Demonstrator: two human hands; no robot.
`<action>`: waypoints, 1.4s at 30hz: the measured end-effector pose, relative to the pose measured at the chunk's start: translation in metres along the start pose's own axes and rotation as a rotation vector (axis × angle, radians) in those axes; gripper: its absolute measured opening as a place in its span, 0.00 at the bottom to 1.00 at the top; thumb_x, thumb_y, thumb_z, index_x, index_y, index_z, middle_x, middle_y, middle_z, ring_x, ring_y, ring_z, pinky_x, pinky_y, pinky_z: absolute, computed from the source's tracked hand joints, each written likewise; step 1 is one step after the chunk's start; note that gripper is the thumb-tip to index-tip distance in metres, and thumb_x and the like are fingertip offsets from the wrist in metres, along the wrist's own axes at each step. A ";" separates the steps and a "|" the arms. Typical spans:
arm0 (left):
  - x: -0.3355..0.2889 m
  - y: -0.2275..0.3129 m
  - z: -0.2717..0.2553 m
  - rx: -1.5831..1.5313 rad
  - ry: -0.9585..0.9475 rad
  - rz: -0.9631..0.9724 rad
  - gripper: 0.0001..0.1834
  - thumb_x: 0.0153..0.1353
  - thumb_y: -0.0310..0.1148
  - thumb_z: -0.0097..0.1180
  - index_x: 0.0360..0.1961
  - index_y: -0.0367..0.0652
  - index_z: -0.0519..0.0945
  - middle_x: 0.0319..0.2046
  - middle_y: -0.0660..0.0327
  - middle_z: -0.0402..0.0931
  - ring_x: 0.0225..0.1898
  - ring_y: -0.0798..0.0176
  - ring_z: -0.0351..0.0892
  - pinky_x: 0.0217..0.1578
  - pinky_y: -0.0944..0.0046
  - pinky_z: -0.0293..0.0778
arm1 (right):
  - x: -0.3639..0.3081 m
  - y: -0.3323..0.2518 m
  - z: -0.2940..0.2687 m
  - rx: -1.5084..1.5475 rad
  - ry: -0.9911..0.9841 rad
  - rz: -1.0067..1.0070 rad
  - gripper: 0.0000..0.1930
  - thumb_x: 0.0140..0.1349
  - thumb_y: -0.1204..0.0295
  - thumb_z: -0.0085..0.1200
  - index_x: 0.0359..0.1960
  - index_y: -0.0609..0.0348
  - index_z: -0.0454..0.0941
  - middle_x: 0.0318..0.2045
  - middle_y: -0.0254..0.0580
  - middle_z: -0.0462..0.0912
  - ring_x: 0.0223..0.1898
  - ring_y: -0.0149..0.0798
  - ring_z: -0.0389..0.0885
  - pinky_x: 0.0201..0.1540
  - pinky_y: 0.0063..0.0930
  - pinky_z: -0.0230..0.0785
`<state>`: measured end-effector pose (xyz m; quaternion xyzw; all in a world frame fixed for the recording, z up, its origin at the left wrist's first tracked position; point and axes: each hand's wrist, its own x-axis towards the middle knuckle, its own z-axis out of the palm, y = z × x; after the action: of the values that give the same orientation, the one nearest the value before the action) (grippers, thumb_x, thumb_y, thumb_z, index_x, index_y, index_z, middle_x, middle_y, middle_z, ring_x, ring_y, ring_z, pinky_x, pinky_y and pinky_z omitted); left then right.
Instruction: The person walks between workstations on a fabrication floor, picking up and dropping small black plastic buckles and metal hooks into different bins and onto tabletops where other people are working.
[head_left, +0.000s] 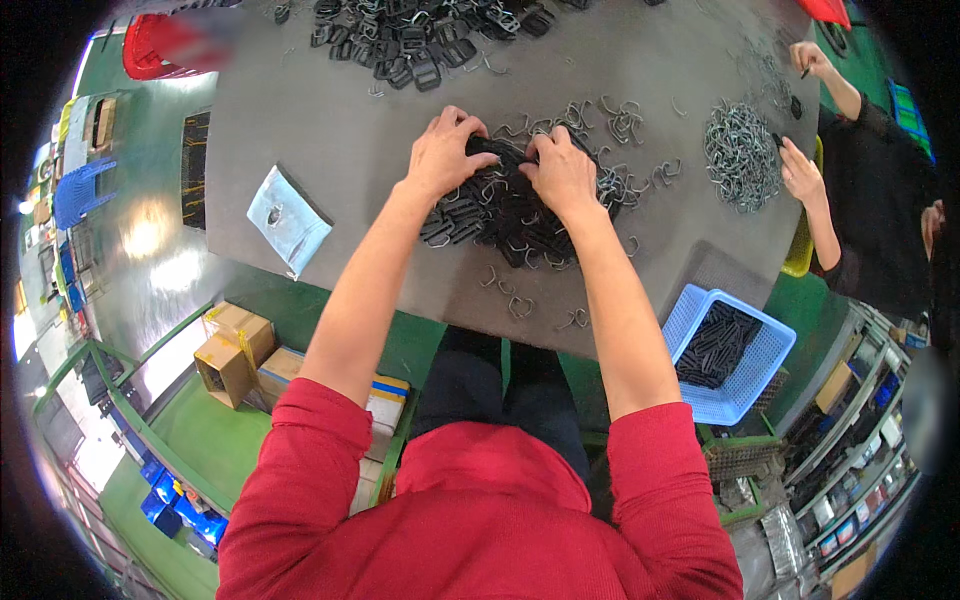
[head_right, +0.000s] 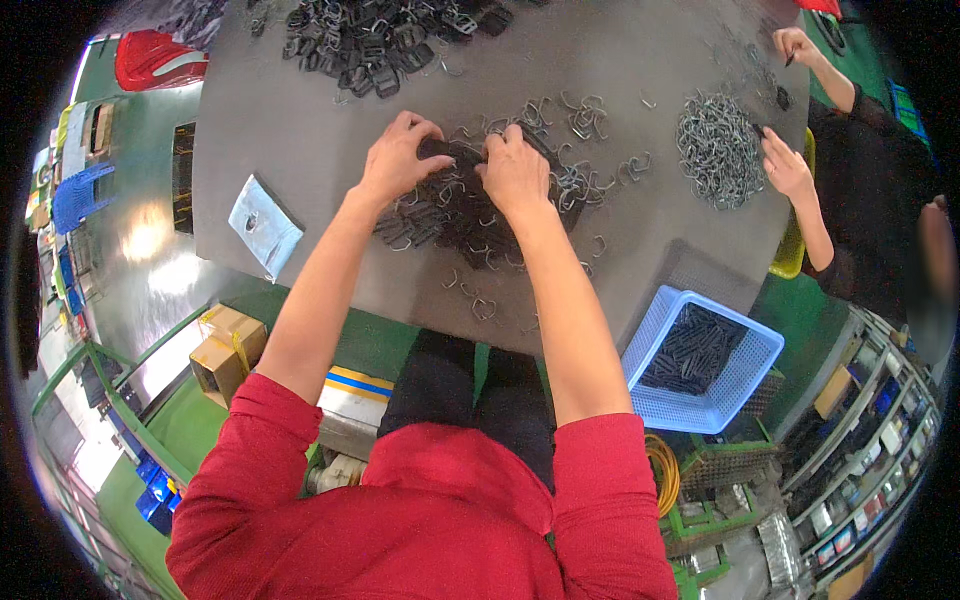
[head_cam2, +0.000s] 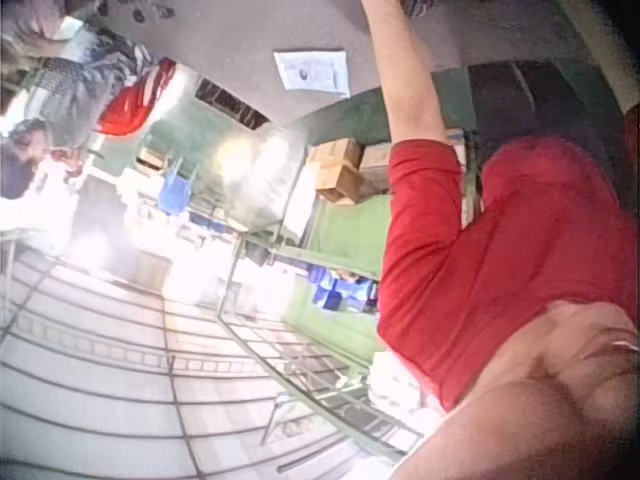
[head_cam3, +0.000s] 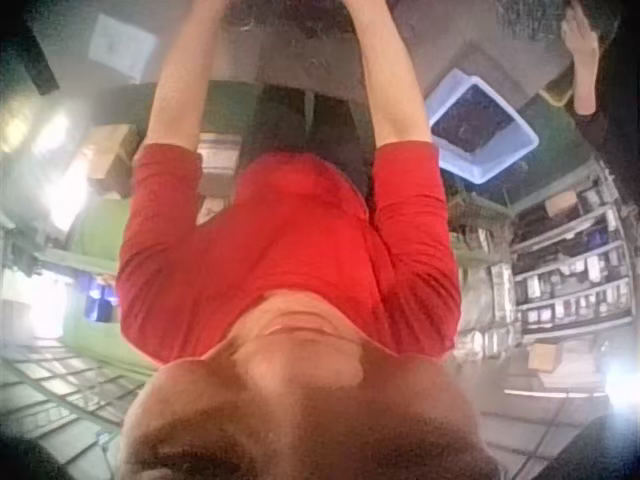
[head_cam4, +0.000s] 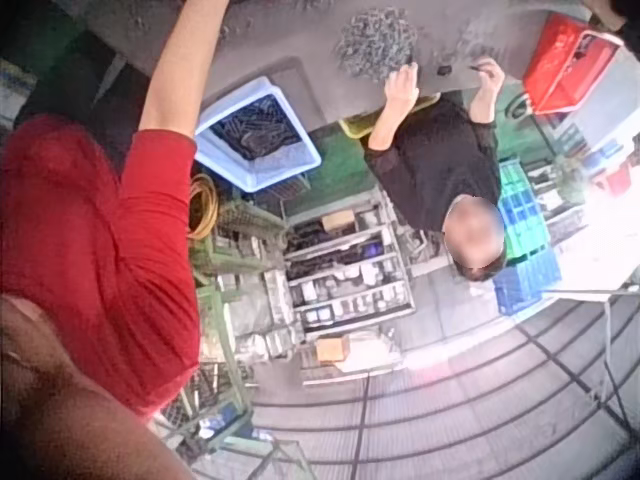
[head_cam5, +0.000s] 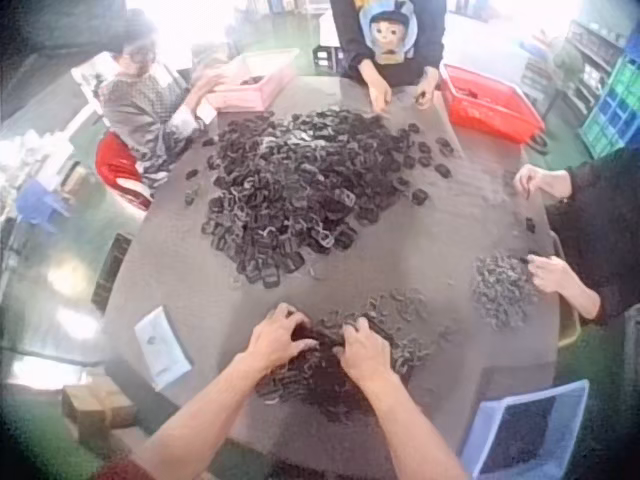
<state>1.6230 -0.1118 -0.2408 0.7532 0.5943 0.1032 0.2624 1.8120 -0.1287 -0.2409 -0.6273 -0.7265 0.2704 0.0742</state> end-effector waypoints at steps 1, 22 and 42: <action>0.002 -0.002 -0.003 0.022 -0.039 0.010 0.17 0.45 0.41 0.63 0.36 0.49 0.75 0.38 0.62 0.69 0.45 0.55 0.71 0.42 0.57 0.70 | 0.003 0.004 -0.001 0.009 -0.029 0.028 0.10 0.49 0.65 0.59 0.30 0.55 0.77 0.38 0.46 0.73 0.38 0.50 0.77 0.40 0.41 0.71; -0.022 -0.024 -0.044 -0.815 -0.478 -0.416 0.11 0.58 0.40 0.55 0.39 0.47 0.78 0.21 0.75 0.67 0.22 0.79 0.61 0.23 0.76 0.58 | -0.020 0.038 -0.062 1.566 -0.192 0.369 0.11 0.51 0.67 0.59 0.34 0.58 0.76 0.31 0.34 0.77 0.28 0.27 0.74 0.26 0.15 0.63; -0.055 -0.067 -0.043 -1.324 -0.187 -0.561 0.19 0.53 0.33 0.59 0.45 0.39 0.72 0.27 0.68 0.70 0.27 0.72 0.71 0.25 0.70 0.67 | 0.077 -0.031 -0.013 0.713 -0.507 0.038 0.15 0.48 0.67 0.61 0.37 0.53 0.74 0.34 0.36 0.77 0.33 0.33 0.77 0.29 0.23 0.66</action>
<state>1.5313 -0.1423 -0.2313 0.2613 0.5532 0.3052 0.7298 1.7750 -0.0541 -0.2326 -0.4897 -0.5713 0.6510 0.1003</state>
